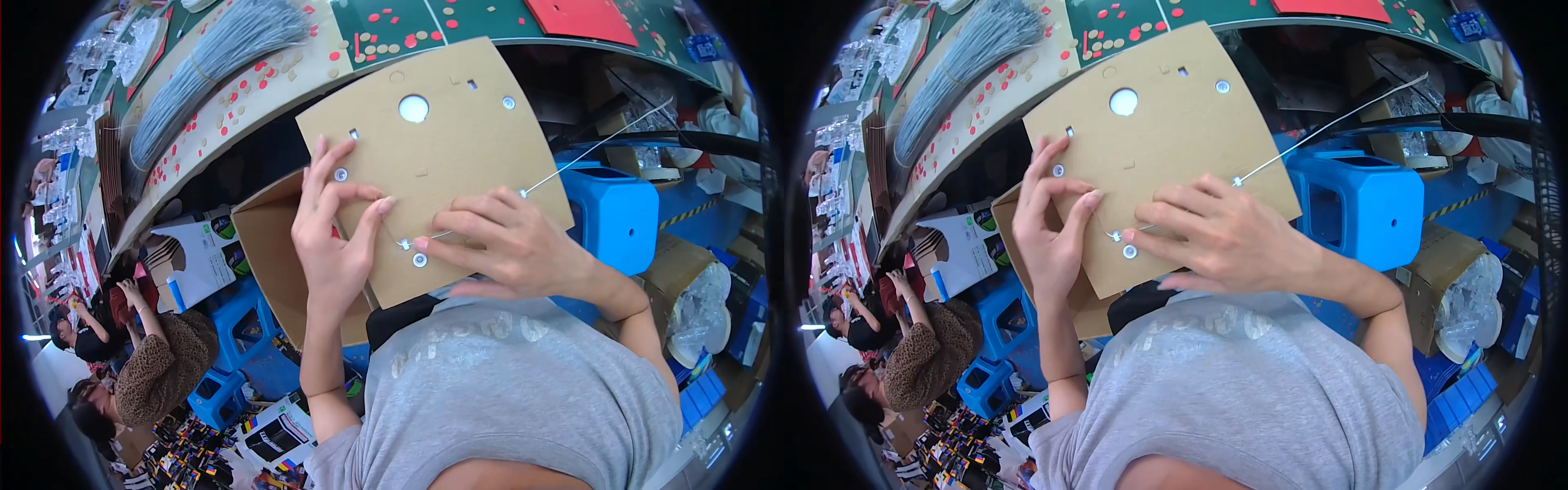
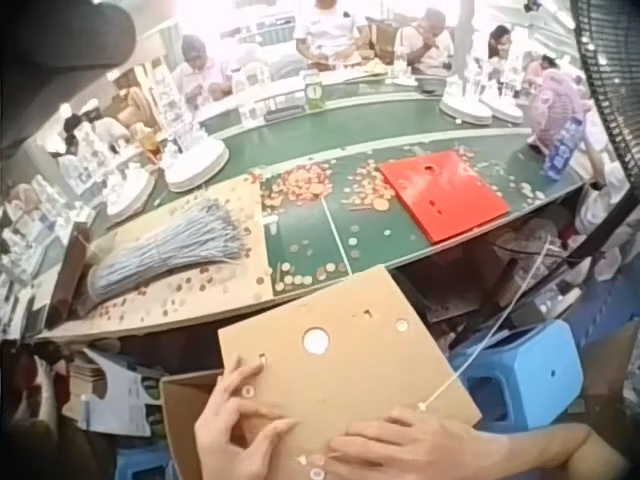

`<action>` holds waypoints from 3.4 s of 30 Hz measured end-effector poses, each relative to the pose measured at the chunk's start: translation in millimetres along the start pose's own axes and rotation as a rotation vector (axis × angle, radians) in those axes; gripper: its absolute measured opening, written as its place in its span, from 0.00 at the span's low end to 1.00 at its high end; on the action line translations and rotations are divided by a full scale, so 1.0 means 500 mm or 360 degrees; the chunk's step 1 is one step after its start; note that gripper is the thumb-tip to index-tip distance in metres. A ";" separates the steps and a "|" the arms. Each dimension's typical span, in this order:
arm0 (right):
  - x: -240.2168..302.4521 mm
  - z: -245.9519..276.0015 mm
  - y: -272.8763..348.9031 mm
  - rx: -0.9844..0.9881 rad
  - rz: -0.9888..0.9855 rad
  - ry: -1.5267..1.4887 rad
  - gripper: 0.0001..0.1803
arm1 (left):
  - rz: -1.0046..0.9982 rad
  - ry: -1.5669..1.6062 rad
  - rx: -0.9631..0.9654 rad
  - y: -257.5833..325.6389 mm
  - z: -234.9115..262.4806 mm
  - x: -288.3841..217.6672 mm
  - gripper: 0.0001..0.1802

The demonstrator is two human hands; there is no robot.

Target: Assembling lighting fixture components by threading wires and attaching small parts to cardboard templates and circular light bases.

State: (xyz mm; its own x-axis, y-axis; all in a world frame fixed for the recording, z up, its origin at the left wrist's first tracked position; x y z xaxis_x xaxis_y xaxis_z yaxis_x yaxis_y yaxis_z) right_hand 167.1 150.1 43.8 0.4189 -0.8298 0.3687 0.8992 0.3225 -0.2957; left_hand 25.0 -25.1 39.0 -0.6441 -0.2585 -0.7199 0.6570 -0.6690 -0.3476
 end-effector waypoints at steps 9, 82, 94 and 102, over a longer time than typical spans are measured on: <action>-0.121 0.049 0.203 -0.1470 -0.1834 -0.0457 0.24 | 0.0156 -0.0270 0.0159 0.003 -0.009 -0.031 0.34; -0.219 0.118 -0.050 0.0238 0.0396 0.0762 0.21 | -0.0189 -0.0353 0.0842 -0.086 -0.093 -0.052 0.43; -0.172 0.138 -0.074 0.0689 0.0212 0.0777 0.07 | -0.0169 -0.0272 0.0838 -0.082 -0.094 -0.054 0.42; -0.185 0.138 -0.092 0.0735 -0.0370 0.0245 0.15 | -0.0248 -0.0349 0.0821 -0.084 -0.095 -0.055 0.42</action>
State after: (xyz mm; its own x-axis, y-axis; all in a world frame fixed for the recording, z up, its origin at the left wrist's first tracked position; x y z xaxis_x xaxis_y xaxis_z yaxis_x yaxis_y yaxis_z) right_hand 95.5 243.7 84.2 0.2100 -0.9491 0.2347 0.9426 0.2603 0.2093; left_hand 33.7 43.1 44.8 -0.8200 -0.2315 -0.5234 0.3078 -0.9494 -0.0622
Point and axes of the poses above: each hand's wrist, its own y-axis away from the middle knuckle, its own z-axis out of the back of the hand, x = y × z, the point moved 2 cm from there along -y, towards the middle knuckle, and after that the axes turned 4 degrees about y, right-handed, at the moved point
